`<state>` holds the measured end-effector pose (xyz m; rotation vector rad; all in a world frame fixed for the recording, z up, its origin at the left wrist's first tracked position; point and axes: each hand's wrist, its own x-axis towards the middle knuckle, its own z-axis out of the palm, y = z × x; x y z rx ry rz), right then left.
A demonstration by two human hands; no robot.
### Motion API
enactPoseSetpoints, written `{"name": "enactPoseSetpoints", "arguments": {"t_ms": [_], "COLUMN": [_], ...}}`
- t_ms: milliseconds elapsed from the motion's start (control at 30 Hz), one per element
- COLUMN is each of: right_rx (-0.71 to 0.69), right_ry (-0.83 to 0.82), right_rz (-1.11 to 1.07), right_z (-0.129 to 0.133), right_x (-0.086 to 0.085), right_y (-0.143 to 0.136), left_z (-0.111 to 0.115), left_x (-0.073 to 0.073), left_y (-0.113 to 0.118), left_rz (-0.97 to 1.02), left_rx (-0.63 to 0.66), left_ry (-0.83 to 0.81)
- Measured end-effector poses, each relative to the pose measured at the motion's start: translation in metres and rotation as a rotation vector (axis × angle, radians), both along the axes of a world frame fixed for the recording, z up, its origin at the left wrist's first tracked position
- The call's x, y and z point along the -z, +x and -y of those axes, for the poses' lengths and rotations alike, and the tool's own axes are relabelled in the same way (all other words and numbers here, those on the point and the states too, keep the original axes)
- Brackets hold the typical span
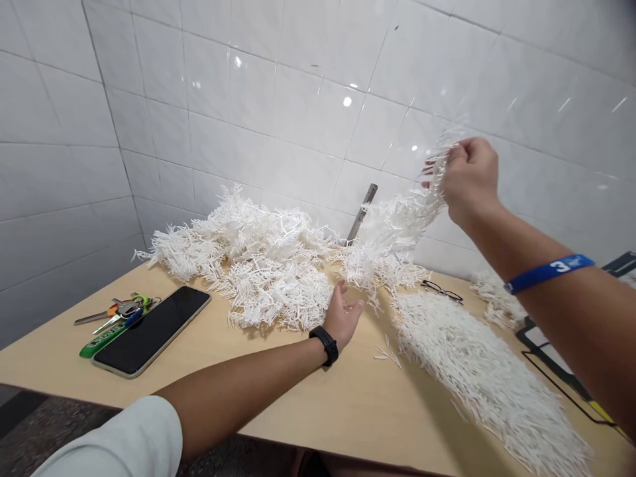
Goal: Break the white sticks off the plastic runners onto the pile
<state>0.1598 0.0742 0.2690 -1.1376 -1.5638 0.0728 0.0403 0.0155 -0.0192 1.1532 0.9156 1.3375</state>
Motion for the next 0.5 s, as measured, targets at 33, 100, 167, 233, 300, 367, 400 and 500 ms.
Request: {"name": "enactPoseSetpoints", "arguments": {"t_ms": [33,100,167,233,300,367,400,500], "right_rx": [-0.036,-0.027,-0.037,-0.044,-0.041,-0.01,0.013,0.064], "right_ry": [-0.045,-0.095,-0.19,-0.292,-0.382,-0.428,-0.439,-0.423], "right_rz": [-0.068,-0.188,-0.229,-0.255,-0.269,-0.261,-0.246,-0.111], "right_z": [0.002,0.008,0.018,0.029,0.037,0.041,0.042,0.046], "right_x": [0.002,0.008,0.018,0.035,0.06,0.09,0.106,0.155], "right_y": [-0.002,-0.008,-0.014,-0.015,-0.009,0.003,0.01,0.031], "left_z": [0.001,0.002,0.005,0.008,0.011,0.013,0.012,0.008], "left_x": [-0.001,-0.003,-0.006,-0.009,-0.012,-0.013,-0.013,-0.01], "left_y": [0.0,0.0,0.0,-0.002,-0.004,-0.005,-0.005,-0.003], "left_rz": [0.042,0.124,0.189,0.244,0.268,0.281,0.289,0.325], "left_rx": [0.033,0.105,0.153,0.172,0.165,0.141,0.123,0.057], "left_ry": [-0.009,-0.051,-0.083,-0.084,-0.081,-0.087,-0.084,-0.068]}}
